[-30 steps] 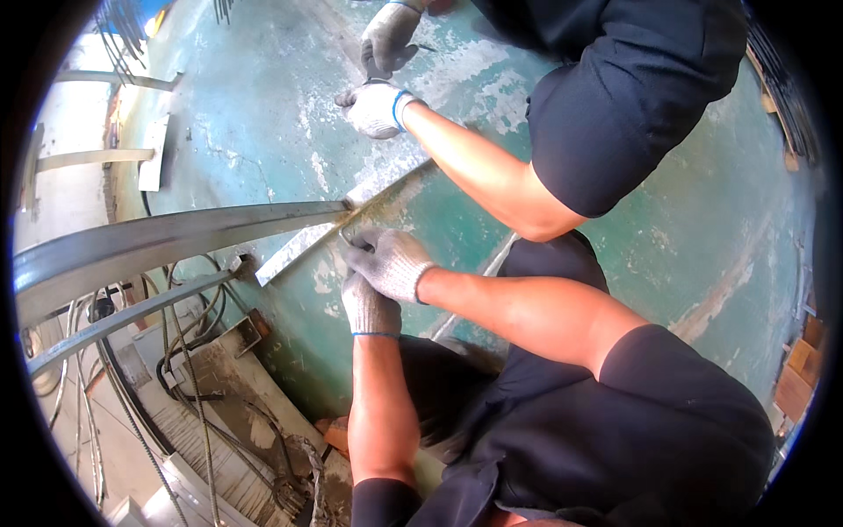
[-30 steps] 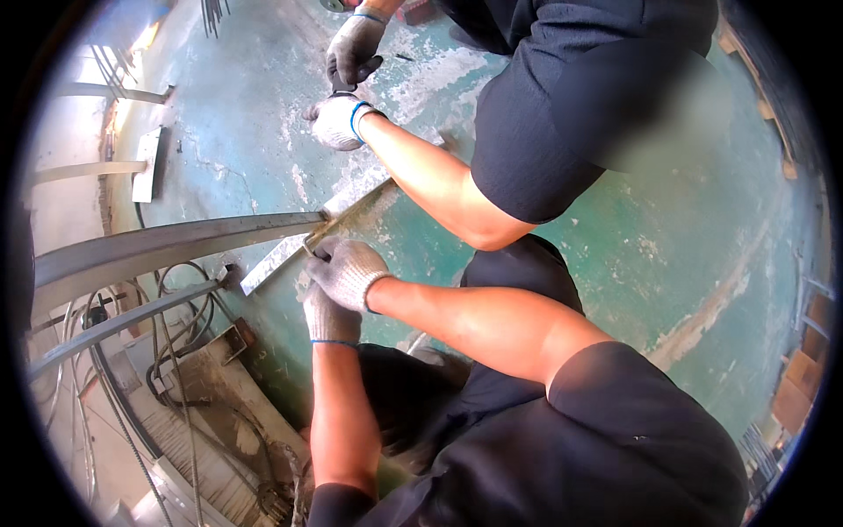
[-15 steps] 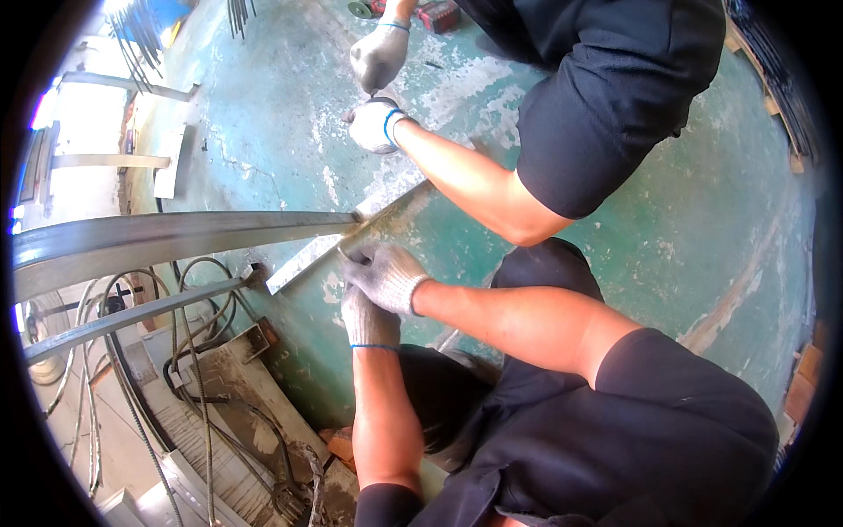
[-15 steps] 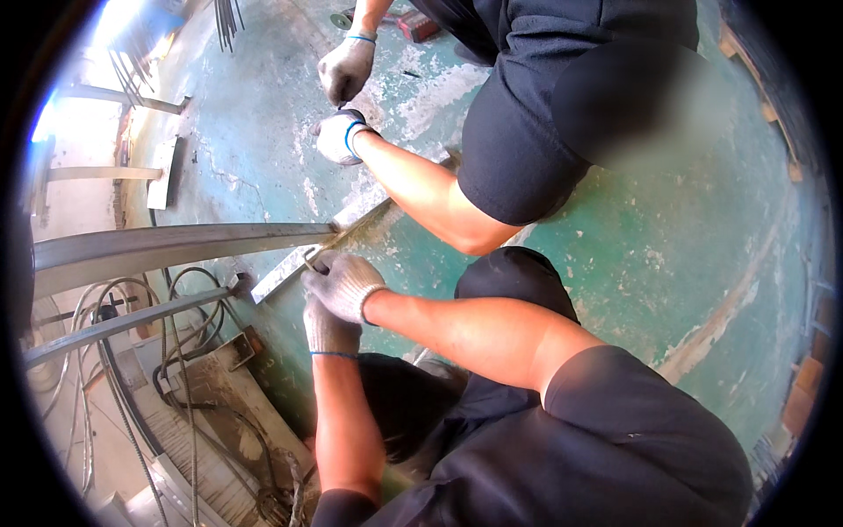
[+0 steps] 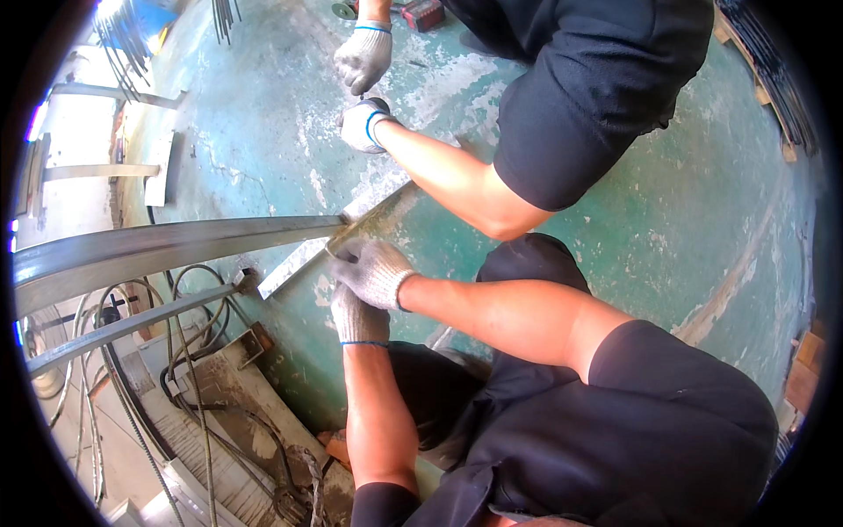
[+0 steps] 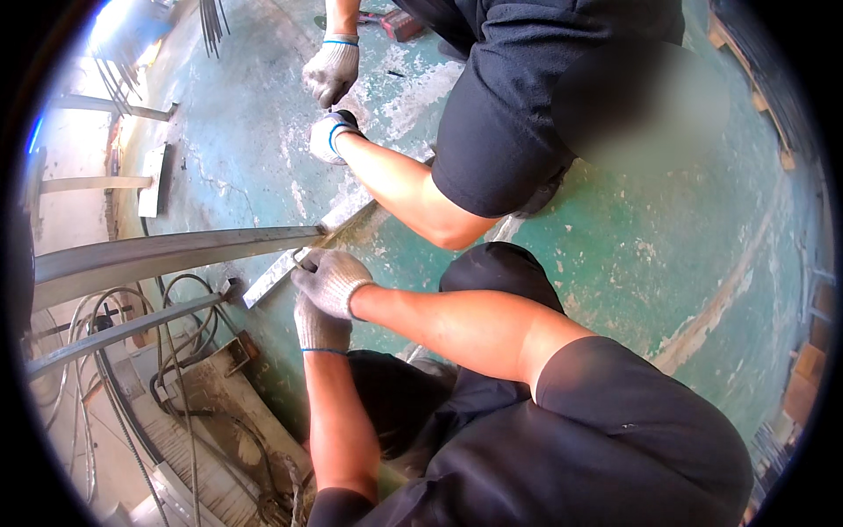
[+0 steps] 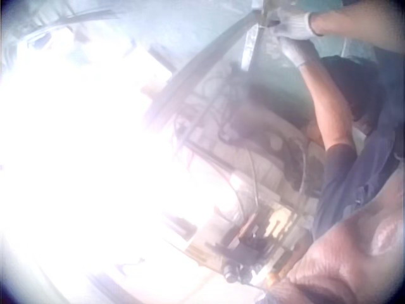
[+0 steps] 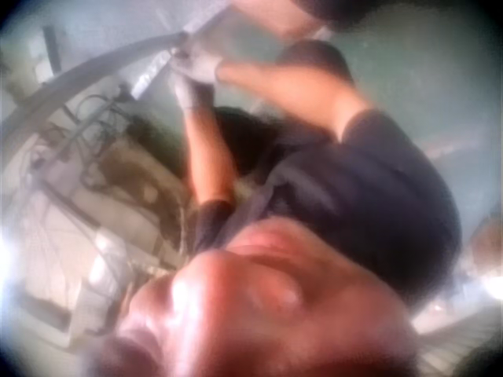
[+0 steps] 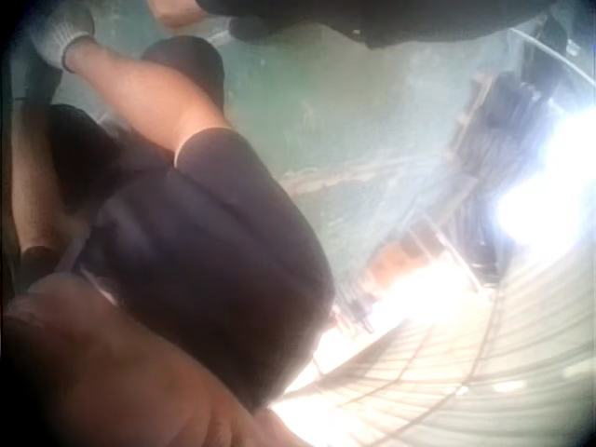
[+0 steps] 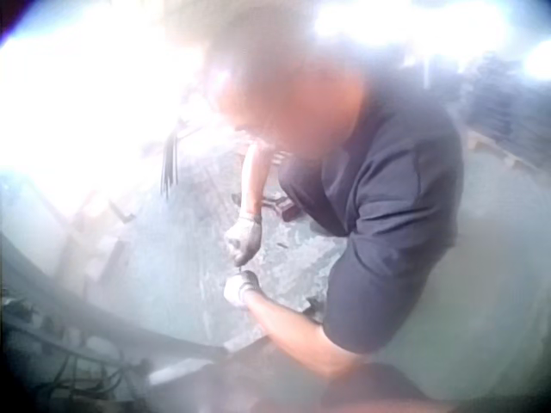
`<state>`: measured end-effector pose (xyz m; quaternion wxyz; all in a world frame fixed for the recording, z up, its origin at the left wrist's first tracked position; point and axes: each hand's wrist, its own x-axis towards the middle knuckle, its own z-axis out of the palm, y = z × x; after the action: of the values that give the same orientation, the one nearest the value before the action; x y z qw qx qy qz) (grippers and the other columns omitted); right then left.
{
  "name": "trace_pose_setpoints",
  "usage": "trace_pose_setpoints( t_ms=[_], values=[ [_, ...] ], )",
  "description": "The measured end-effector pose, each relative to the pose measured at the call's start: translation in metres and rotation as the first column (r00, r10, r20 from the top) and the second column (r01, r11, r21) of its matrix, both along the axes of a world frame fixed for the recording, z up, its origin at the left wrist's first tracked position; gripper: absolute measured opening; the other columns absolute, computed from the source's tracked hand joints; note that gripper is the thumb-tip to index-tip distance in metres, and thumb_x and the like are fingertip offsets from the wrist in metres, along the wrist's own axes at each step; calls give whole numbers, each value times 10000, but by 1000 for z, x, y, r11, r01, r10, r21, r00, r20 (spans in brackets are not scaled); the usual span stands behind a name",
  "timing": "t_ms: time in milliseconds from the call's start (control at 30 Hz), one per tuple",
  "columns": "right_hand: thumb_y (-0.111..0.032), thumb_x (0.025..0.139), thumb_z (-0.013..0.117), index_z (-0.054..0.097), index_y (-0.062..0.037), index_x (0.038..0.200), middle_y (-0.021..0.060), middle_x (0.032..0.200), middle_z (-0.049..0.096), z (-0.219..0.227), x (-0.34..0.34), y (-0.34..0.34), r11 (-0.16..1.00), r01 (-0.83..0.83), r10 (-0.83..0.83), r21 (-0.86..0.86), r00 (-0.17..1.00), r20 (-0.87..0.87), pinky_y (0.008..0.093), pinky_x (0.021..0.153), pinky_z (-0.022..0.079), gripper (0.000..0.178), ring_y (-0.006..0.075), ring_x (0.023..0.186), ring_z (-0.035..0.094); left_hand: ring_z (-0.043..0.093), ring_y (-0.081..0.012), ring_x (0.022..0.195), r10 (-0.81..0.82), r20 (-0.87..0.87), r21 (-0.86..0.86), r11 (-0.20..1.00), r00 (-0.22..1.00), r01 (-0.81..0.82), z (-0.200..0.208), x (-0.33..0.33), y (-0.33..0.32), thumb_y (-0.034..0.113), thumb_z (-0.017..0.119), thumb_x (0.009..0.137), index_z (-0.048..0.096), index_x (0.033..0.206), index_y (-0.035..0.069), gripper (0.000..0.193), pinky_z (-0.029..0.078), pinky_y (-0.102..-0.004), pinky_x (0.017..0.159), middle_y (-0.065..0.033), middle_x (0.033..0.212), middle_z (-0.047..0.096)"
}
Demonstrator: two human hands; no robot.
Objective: The person assembles metal frames by inserting rods into a machine, measuring and marking metal pieces, and using a power tool to smooth edges. They also handle a blue object and a power tool while sitting on the floor.
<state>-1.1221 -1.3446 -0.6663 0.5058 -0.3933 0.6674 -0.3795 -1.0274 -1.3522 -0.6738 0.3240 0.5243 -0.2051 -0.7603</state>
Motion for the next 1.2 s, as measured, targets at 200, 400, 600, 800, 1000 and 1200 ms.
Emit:
trace_pose_setpoints(
  t_ms=[200,400,600,800,1000,1200],
  values=[
    [-430,911,563,719,-61,1025,211,1038,719,-2,1,-1,1000,10,-11,24,1000,20,461,894,521,417,382,995,685,564,-267,1178,6,13,-5,1000,1000,-6,15,-7,3,405,384,1069,525,1355,46,480,451,-379,1051,-130,1274,599],
    [-426,891,585,740,-64,1002,200,1030,726,1,-1,-1,999,32,-33,16,997,63,438,895,519,409,354,981,696,560,-262,1165,39,38,20,999,999,-39,14,-8,0,411,393,1058,530,1339,57,472,445,-375,1055,-119,1245,604],
    [-424,906,588,731,-63,994,201,999,727,-4,-1,-3,1000,22,-22,2,998,67,447,879,522,399,367,963,694,549,-258,1182,24,1,-19,1000,1000,-24,-17,7,-6,414,389,1058,535,1333,62,470,434,-376,1067,-113,1257,598],
    [-443,890,607,754,-68,940,185,969,735,-5,2,-3,999,44,-44,4,998,35,414,869,523,406,332,929,707,545,-258,1188,62,51,-19,998,997,-61,-8,1,0,406,391,1059,536,1336,62,465,431,-375,1072,-111,1267,594],
    [-442,891,609,751,-65,938,188,972,732,-3,4,-2,999,38,-38,-22,999,27,416,865,523,406,340,927,705,542,-257,1194,-21,-329,-33,999,944,10,-50,32,-16,415,396,1064,522,1365,52,489,424,-369,1084,-121,1290,588],
    [-442,902,604,747,-63,932,186,970,731,-4,3,0,999,39,-38,-26,999,29,415,863,523,406,338,924,704,540,-259,1203,79,72,-20,997,994,-78,3,-5,-1,425,399,1066,519,1369,44,501,419,-370,1092,-126,1301,586]
  ],
)
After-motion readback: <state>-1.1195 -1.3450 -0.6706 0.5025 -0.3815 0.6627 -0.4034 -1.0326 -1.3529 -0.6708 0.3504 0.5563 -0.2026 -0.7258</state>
